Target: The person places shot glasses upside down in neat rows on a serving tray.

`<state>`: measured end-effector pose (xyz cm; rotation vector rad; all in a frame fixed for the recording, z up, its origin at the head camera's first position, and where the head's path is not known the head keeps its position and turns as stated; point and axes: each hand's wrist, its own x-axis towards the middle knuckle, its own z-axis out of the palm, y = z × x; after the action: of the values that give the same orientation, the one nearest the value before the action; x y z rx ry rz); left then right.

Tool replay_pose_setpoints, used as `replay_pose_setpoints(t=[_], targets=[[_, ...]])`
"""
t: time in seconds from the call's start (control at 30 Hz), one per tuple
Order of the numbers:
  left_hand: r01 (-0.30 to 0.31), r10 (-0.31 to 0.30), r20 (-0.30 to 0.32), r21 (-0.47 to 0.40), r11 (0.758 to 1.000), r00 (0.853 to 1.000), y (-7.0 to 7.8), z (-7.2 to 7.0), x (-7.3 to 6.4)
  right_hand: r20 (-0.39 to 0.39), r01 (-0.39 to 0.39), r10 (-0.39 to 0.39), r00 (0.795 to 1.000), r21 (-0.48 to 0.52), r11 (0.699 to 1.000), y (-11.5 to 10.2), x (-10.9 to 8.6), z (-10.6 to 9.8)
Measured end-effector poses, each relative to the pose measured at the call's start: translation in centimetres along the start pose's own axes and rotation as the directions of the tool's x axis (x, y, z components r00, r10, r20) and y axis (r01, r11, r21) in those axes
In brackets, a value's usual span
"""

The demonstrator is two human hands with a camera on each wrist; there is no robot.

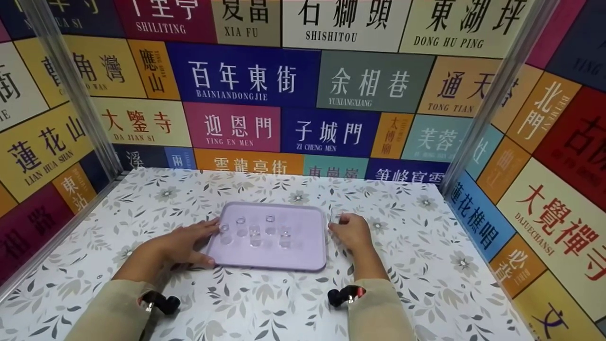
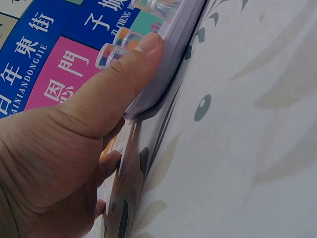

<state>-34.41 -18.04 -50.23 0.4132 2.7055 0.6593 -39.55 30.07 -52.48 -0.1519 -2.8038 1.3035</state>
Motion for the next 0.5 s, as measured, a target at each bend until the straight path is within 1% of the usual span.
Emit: replay_pose_setpoints(t=[0.2, 0.3, 0.4, 0.5], targets=[[-0.002, 0.002, 0.005, -0.004, 1.000, 1.000, 0.1, 0.0, 0.0, -0.005, -0.025, 0.025, 1.000, 0.054, 0.998, -0.4, -0.2, -0.1], [-0.006, 0.006, 0.004, -0.008, 1.000, 1.000, 0.0, 0.0, -0.1, -0.001, -0.037, 0.037, 0.999, 0.116, 0.993, -0.8, -0.3, -0.1], [-0.009, 0.009, 0.004, -0.017, 1.000, 1.000, 0.0, 0.0, -0.1, 0.004, -0.051, 0.051, 0.999, 0.196, 0.979, -1.3, -0.5, 0.0], [-0.008, 0.008, 0.004, -0.018, 1.000, 1.000, 0.0, 0.0, 0.0, 0.005, -0.063, 0.063, 0.998, 0.252, 0.966, -1.9, -0.7, 0.1]])
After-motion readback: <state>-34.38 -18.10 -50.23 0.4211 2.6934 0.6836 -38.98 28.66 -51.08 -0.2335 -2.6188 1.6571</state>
